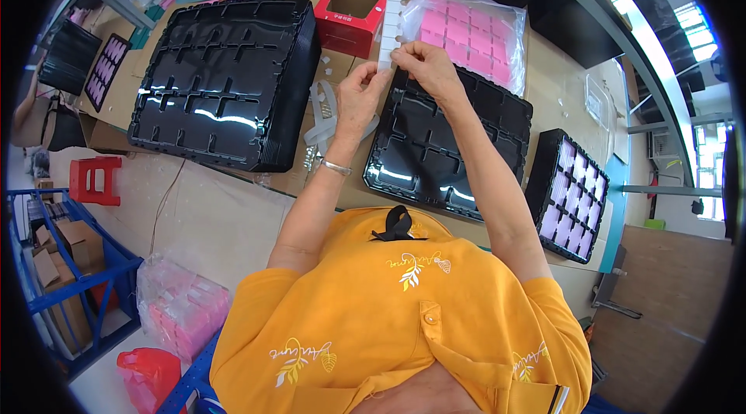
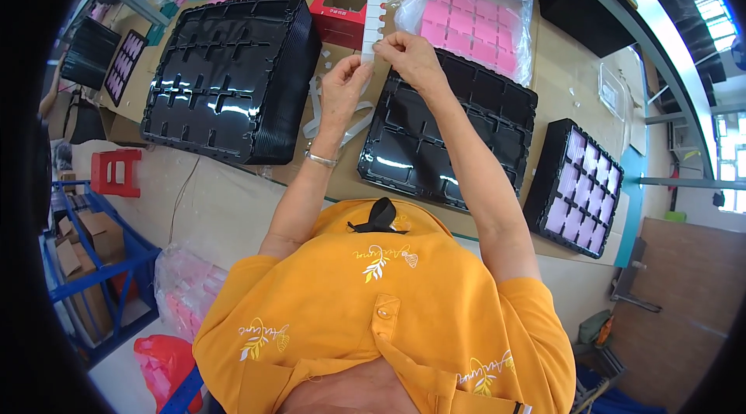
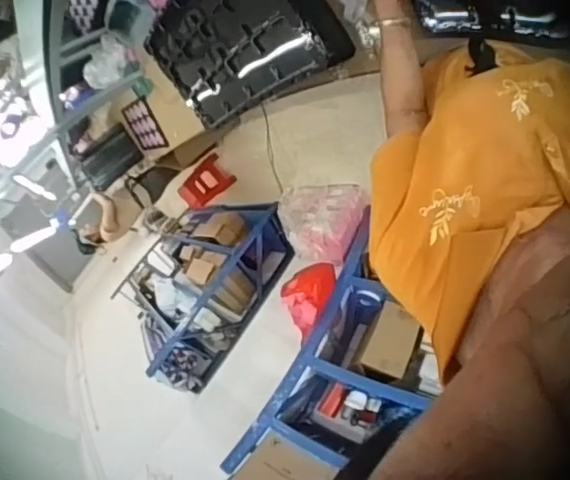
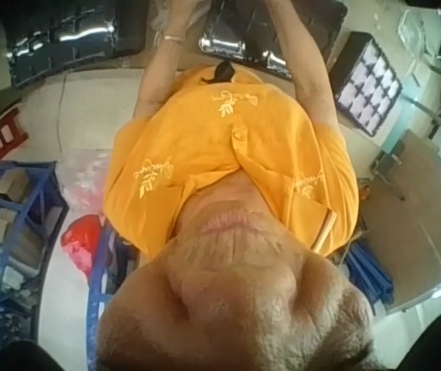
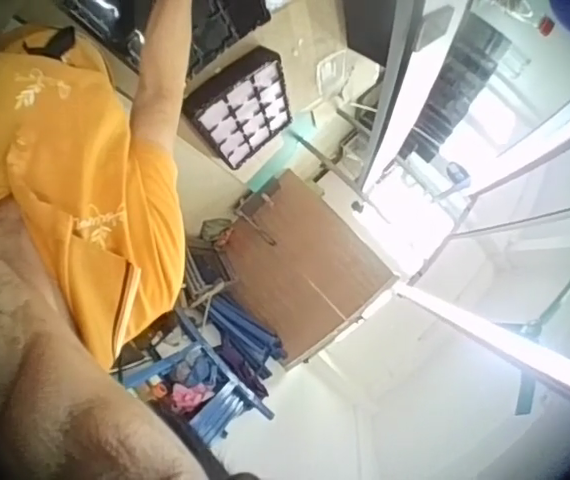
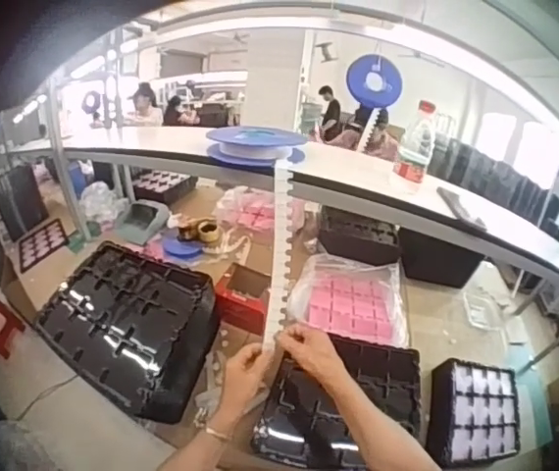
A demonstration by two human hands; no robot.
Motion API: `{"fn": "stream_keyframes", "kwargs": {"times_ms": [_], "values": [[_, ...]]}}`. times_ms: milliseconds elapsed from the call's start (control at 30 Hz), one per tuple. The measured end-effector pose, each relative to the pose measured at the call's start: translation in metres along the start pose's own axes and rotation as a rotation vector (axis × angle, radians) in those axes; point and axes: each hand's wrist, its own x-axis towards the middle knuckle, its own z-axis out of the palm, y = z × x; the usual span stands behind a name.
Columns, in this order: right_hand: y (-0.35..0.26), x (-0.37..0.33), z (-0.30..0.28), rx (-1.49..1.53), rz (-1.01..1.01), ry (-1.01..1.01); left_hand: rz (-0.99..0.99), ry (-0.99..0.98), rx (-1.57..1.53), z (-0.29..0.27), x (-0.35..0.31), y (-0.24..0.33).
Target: The person applies small white stickers to black plastic trays by hand, then inserts foam grids into the trays.
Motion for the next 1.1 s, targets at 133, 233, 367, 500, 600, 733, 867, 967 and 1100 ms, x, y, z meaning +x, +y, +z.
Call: {"fn": "stream_keyframes", "kwargs": {"times_ms": [133, 233, 367, 500, 600, 733, 867, 967, 1100], "values": [[-0.008, -0.002, 0.003, 0.053, 0.033, -0.026, 0.077, 0.028, 0.152, 0.000, -0.001, 0.004], [-0.005, 0.001, 0.007, 0.004, -0.002, -0.013, 0.133, 0.069, 0.239, 0.001, 0.000, 0.004], [-0.015, -0.005, 0.006, -0.057, -0.030, 0.021, 0.299, 0.144, 0.424, 0.001, 0.004, -0.001], [-0.026, -0.015, -0.003, -0.058, 0.031, 0.011, 0.657, 0.168, 0.716, -0.007, 0.019, -0.003], [-0.022, -0.031, -0.024, 0.055, 0.096, 0.026, 0.647, 0.223, 0.655, -0.009, 0.027, -0.010], [0.044, -0.052, -0.112, 0.006, 0.215, 0.223, 0.262, 0.183, 0.291, -0.024, 0.024, -0.019], [0.161, -0.072, -0.228, -0.228, 0.392, 0.217, 0.106, 0.108, 0.190, -0.024, 0.022, -0.003], [0.210, -0.077, -0.248, -0.265, 0.385, 0.198, 0.071, 0.071, 0.169, -0.024, 0.023, -0.006], [0.208, -0.077, -0.226, -0.836, 0.589, 0.259, 0.030, 0.053, 0.227, -0.018, 0.020, 0.002]]}}
